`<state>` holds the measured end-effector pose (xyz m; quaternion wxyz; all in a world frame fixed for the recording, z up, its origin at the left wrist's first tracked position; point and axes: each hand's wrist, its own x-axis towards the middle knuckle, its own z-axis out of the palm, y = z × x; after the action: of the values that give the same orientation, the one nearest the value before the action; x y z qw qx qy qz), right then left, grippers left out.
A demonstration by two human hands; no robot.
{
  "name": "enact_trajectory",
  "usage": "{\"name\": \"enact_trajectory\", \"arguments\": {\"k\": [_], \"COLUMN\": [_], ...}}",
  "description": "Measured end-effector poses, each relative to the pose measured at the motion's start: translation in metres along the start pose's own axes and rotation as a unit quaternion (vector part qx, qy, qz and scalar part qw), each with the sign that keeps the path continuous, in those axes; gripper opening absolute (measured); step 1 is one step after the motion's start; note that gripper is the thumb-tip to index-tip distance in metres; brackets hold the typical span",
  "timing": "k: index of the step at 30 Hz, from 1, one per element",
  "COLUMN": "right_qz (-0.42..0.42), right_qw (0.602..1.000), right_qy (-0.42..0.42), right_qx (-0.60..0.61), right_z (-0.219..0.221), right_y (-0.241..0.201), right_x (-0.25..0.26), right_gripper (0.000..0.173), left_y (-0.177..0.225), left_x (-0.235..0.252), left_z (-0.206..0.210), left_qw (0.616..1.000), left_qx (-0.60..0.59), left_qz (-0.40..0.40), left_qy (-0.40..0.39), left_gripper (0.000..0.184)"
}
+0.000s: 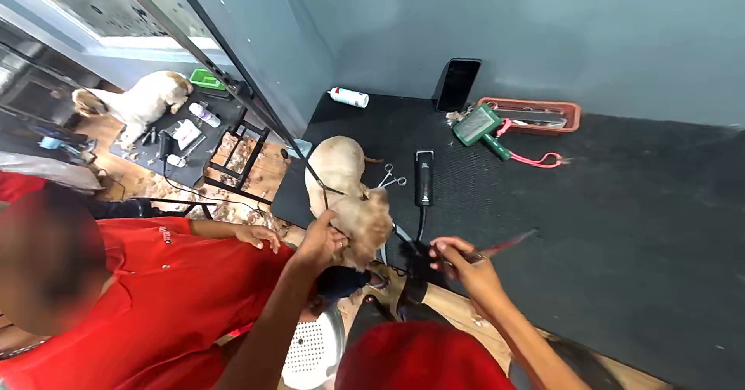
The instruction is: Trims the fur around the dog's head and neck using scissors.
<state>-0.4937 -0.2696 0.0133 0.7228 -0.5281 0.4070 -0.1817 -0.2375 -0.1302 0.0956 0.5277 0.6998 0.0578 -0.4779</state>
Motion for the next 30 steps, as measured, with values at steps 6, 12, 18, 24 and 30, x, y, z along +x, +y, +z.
{"name": "enact_trajectory", "arguments": {"k": [6, 12, 18, 24, 30], "right_qz": [0.014, 0.004, -0.086, -0.123, -0.117], "right_qw": [0.998, 0.997, 0.99, 0.975, 0.958], "right_qy": [-0.051, -0.032, 0.092, 0.182, 0.256], "right_qx": [-0.046, 0.073, 0.07, 0.034, 0.059], "right_z": [0.029, 0.078, 0.1, 0.107, 0.127], "right_y": [-0.025, -0.033, -0.03, -0.03, -0.046], "right_x": [0.008, -0.006, -0.008, -0.013, -0.009], "right_gripper": [0.035, 0.025, 0.014, 0.017, 0.011], "left_y": [-0.005, 0.026, 0.022, 0.024, 0.046], "left_x": [-0.012, -0.008, -0.001, 0.009, 0.032], "left_z": [0.035, 0.041, 0.045, 0.045, 0.055], "left_qw": [0.993, 0.987, 0.982, 0.965, 0.947], "left_qx": [-0.007, 0.049, -0.008, 0.023, 0.09], "left_qz": [0.056, 0.018, 0.002, -0.031, -0.021], "left_qy": [-0.102, -0.153, -0.188, -0.259, -0.309], "left_gripper": [0.032, 0.022, 0.013, 0.027, 0.024]}}
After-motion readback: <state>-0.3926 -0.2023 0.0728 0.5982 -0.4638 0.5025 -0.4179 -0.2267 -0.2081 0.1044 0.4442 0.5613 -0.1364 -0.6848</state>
